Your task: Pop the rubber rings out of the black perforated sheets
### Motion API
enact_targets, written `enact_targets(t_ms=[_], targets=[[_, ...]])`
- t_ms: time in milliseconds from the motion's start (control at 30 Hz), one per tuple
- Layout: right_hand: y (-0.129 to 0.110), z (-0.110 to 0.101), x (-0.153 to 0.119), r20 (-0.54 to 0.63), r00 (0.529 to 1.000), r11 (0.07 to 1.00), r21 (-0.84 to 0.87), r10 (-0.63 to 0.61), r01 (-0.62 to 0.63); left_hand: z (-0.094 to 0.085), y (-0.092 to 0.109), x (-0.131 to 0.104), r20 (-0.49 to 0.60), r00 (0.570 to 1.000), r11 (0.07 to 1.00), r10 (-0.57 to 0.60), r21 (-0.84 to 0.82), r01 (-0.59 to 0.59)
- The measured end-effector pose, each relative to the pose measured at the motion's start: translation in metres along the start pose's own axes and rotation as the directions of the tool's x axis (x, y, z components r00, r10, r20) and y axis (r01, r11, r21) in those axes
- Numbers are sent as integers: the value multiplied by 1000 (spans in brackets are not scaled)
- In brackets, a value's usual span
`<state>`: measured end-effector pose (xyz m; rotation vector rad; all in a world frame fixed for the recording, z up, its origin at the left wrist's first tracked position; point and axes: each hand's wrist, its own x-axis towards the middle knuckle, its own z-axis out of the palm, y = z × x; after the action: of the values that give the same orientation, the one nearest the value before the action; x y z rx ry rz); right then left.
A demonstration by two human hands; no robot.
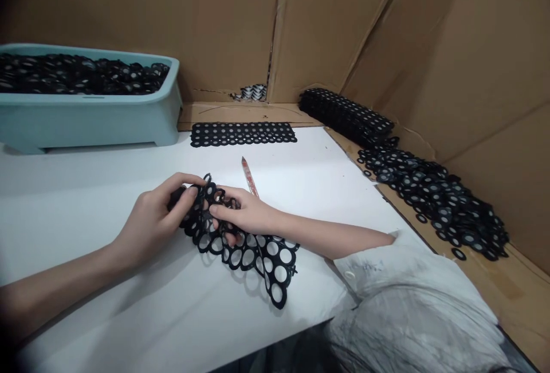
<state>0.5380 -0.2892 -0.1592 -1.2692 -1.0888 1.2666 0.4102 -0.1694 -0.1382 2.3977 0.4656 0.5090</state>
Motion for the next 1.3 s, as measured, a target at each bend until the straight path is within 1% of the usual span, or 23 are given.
enact_targets(t_ms=[300,433,633,867,967,1033,1100,1133,1167,1233,1300], targets=[[0,3,1,-4,1000,998,-66,-12,12,6,5,-4,3,1000,1000,15,14,-15],[-1,3,0,1,1000,992,-127,6,-6,6,5,-5,6,1000,1000,8,-13,-8],[-5,5,-2,22,1000,972,-234,4,1,6,4,-7,26,1000,999,9,-47,-8],[-10,7,-3,46,998,953,-302,43,-28,8,2,-8,54,998,993,18,-120,-11],[-10,7,-3,64,997,951,-310,32,-11,6,4,-7,48,999,986,-14,-165,22],[-9,8,-3,64,998,953,-302,20,0,5,6,-5,60,997,971,-40,-232,52],[-8,7,-2,56,998,959,-283,8,8,4,6,-3,85,994,934,-62,-347,88],[-7,6,-1,53,999,963,-269,6,8,4,4,-1,100,992,901,-80,-418,115],[-7,5,-1,52,999,968,-250,7,6,4,2,1,119,987,857,-105,-493,151],[-5,3,-1,55,998,980,-201,20,-8,2,-6,7,138,974,736,-178,-638,225],[-3,0,-2,60,997,989,-139,50,-41,-2,-15,14,81,960,621,-269,-747,237]])
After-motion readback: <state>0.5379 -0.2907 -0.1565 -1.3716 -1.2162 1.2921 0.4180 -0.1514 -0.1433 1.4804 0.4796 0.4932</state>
